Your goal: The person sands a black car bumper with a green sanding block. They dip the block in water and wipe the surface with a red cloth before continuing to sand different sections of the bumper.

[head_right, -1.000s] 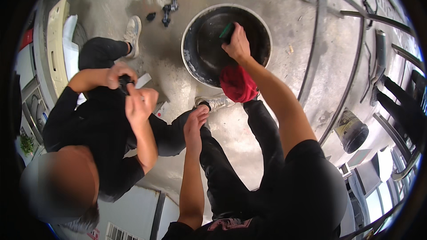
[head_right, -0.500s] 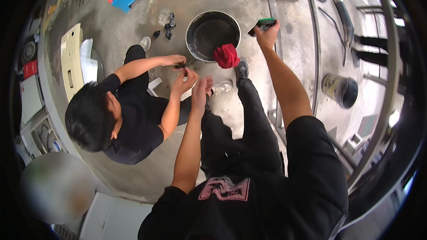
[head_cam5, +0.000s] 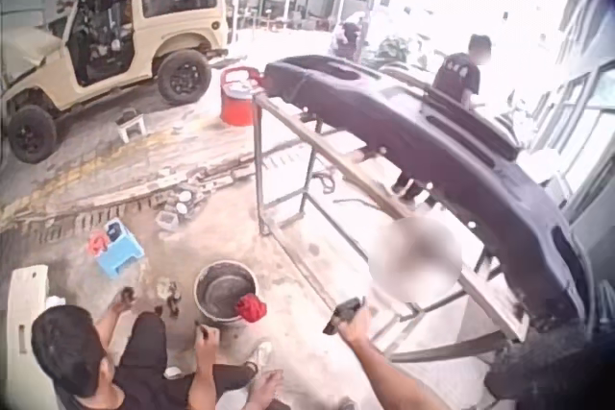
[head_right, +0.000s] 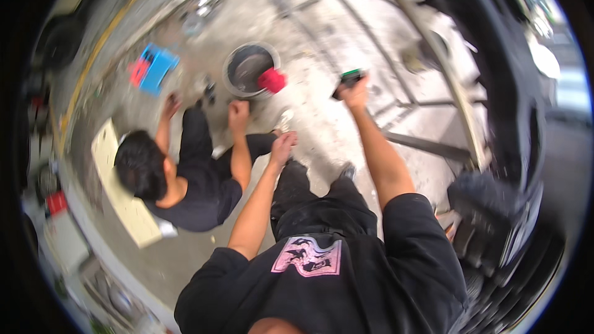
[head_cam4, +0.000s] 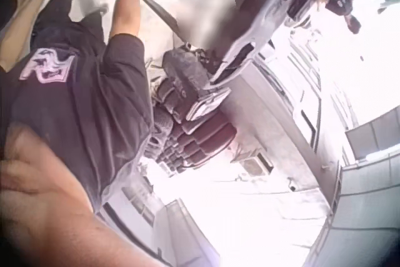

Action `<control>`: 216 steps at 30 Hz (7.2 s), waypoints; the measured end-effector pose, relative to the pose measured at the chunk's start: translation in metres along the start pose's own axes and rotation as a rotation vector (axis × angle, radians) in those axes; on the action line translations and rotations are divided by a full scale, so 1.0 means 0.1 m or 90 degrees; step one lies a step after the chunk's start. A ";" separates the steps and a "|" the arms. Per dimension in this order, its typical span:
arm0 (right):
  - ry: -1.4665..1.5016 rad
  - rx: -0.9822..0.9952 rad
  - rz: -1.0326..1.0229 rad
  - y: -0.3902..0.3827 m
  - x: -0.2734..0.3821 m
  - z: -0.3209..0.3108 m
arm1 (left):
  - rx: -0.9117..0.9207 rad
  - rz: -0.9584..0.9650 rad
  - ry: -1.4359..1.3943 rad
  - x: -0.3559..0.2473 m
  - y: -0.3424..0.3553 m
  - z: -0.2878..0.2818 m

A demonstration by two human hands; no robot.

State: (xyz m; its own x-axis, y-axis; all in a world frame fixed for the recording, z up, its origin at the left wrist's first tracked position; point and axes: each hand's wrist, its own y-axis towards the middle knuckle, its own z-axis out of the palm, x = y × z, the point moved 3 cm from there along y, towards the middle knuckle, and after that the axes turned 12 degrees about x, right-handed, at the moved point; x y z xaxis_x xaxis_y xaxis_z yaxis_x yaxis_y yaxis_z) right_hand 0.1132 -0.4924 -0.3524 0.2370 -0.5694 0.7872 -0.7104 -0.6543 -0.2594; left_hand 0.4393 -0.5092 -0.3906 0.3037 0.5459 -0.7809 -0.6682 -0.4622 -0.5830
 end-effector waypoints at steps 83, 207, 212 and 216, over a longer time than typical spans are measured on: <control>-0.366 0.238 -0.516 -2.75 -0.27 -6.67 | -0.363 0.617 0.050 -1.57 -1.39 7.44; -0.436 0.215 -0.432 -2.73 -0.28 -6.68 | -0.417 0.653 0.038 -1.85 -1.21 7.14; -0.422 0.211 -0.459 -2.72 -0.31 -6.69 | -0.438 0.667 0.077 -1.94 -1.17 7.06; -0.403 0.215 -0.442 -2.75 -0.30 -6.73 | -0.403 0.690 0.079 -1.61 -1.26 7.30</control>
State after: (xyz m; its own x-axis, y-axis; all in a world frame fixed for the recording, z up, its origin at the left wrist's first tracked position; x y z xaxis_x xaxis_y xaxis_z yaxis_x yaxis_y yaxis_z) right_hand -0.1447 0.0401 0.0716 0.9075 -0.1036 0.4071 -0.0785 -0.9939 -0.0779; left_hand -0.0217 -0.0286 -0.0281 -0.1112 -0.3751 -0.9203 -0.1828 -0.9025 0.3900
